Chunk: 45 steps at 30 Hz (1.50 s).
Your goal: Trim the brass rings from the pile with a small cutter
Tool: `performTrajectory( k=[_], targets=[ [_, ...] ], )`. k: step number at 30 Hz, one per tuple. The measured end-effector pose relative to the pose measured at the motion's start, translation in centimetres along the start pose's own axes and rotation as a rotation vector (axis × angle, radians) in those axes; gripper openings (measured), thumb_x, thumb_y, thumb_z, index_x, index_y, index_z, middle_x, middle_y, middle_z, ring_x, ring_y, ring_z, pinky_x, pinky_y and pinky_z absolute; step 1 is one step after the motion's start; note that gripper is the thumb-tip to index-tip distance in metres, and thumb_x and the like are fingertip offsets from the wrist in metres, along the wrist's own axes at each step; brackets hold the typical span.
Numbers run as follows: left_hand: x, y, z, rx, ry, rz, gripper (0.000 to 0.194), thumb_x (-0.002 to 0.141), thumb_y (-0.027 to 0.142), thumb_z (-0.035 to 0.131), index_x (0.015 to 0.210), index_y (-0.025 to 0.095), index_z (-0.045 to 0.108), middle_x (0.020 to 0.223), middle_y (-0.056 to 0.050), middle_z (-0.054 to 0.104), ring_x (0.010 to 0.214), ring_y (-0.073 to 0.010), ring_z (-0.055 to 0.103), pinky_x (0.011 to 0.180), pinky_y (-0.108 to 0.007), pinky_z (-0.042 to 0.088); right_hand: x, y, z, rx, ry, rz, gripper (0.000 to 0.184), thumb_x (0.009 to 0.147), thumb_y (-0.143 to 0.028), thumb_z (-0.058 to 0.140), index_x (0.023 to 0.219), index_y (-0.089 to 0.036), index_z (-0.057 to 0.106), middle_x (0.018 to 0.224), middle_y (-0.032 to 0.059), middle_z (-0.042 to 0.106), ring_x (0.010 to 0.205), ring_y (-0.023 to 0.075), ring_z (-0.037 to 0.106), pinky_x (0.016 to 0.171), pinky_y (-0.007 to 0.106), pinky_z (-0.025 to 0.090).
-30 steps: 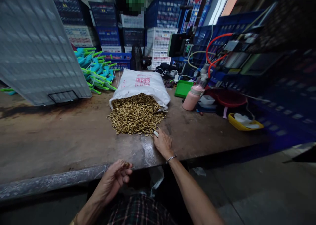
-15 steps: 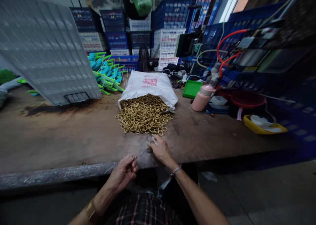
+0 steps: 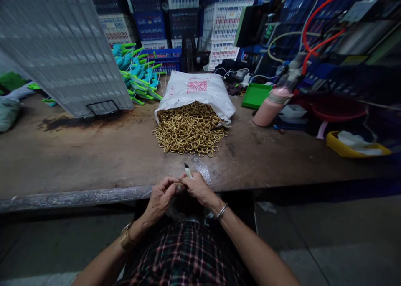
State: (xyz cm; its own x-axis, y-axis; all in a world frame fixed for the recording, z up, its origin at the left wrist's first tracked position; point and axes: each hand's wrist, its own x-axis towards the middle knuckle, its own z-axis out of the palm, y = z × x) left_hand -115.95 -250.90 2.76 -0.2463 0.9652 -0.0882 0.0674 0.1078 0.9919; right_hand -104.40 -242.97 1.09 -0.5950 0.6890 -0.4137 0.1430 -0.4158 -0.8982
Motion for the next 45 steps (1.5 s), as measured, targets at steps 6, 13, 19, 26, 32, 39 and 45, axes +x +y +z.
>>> performTrajectory(
  k=[6,13,19,26,32,39,45],
  targets=[
    [0.0,-0.7,0.0,-0.072,0.012,-0.122,0.026,0.078,0.041,0.052,0.074,0.015,0.053,0.061,0.003,0.050,0.052,-0.0075,0.041,0.052,-0.019,0.033,-0.2,-0.2,0.3,-0.298,0.065,-0.262,0.028,0.075,-0.041,0.050,0.065,-0.016,0.054,0.057,-0.0030,0.050,0.054,0.0083,0.041,0.052,0.020,0.032],
    [-0.1,-0.7,-0.2,-0.168,-0.099,-0.256,0.032,0.079,0.048,0.050,0.074,0.016,0.047,0.053,0.006,0.041,0.040,-0.0039,0.026,0.040,-0.019,0.017,0.4,0.2,0.4,-0.373,0.114,-0.286,0.025,0.076,-0.037,0.046,0.065,-0.016,0.052,0.058,-0.0036,0.048,0.055,0.0094,0.040,0.052,0.021,0.031],
    [-0.3,-0.7,-0.2,-0.373,-0.154,-0.293,0.031,0.079,0.046,0.051,0.071,0.016,0.046,0.052,0.006,0.039,0.038,-0.0029,0.024,0.038,-0.018,0.015,0.2,0.0,0.6,-0.332,0.086,-0.287,0.027,0.077,-0.036,0.045,0.058,-0.017,0.047,0.054,-0.0047,0.042,0.052,0.0082,0.036,0.049,0.021,0.028],
    [-0.3,-0.5,-0.4,-0.497,-0.146,-0.278,0.030,0.080,0.043,0.052,0.072,0.015,0.048,0.060,0.004,0.044,0.042,-0.0022,0.027,0.040,-0.017,0.016,0.3,0.3,0.2,-0.479,0.171,-0.343,0.024,0.080,-0.031,0.039,0.064,-0.018,0.051,0.056,-0.0023,0.049,0.053,0.0103,0.043,0.052,0.022,0.031],
    [-0.1,-1.0,-0.5,-0.449,-0.083,-0.239,0.030,0.080,0.045,0.052,0.075,0.015,0.046,0.064,0.003,0.048,0.043,-0.0022,0.030,0.040,-0.017,0.018,-0.3,1.5,0.2,-0.937,0.103,-0.553,0.017,0.071,-0.010,0.039,0.074,-0.019,0.053,0.061,-0.0008,0.055,0.055,0.0118,0.046,0.055,0.023,0.028],
    [0.1,-1.4,-0.7,-0.321,-0.049,-0.216,0.032,0.080,0.048,0.050,0.076,0.016,0.044,0.064,0.004,0.049,0.044,-0.0031,0.031,0.042,-0.017,0.022,-0.3,1.7,0.0,-1.088,0.083,-0.551,0.025,0.071,-0.009,0.039,0.087,-0.019,0.055,0.072,0.0017,0.061,0.063,0.0137,0.051,0.059,0.024,0.028],
    [-0.2,-0.8,-0.7,-0.216,-0.038,-0.188,0.036,0.080,0.051,0.048,0.069,0.017,0.044,0.054,0.006,0.039,0.044,-0.0047,0.028,0.042,-0.018,0.022,0.2,1.6,-0.1,-1.210,0.056,-0.441,0.024,0.075,-0.014,0.041,0.093,-0.020,0.055,0.071,0.0027,0.061,0.062,0.0149,0.051,0.057,0.026,0.024]
  ],
)
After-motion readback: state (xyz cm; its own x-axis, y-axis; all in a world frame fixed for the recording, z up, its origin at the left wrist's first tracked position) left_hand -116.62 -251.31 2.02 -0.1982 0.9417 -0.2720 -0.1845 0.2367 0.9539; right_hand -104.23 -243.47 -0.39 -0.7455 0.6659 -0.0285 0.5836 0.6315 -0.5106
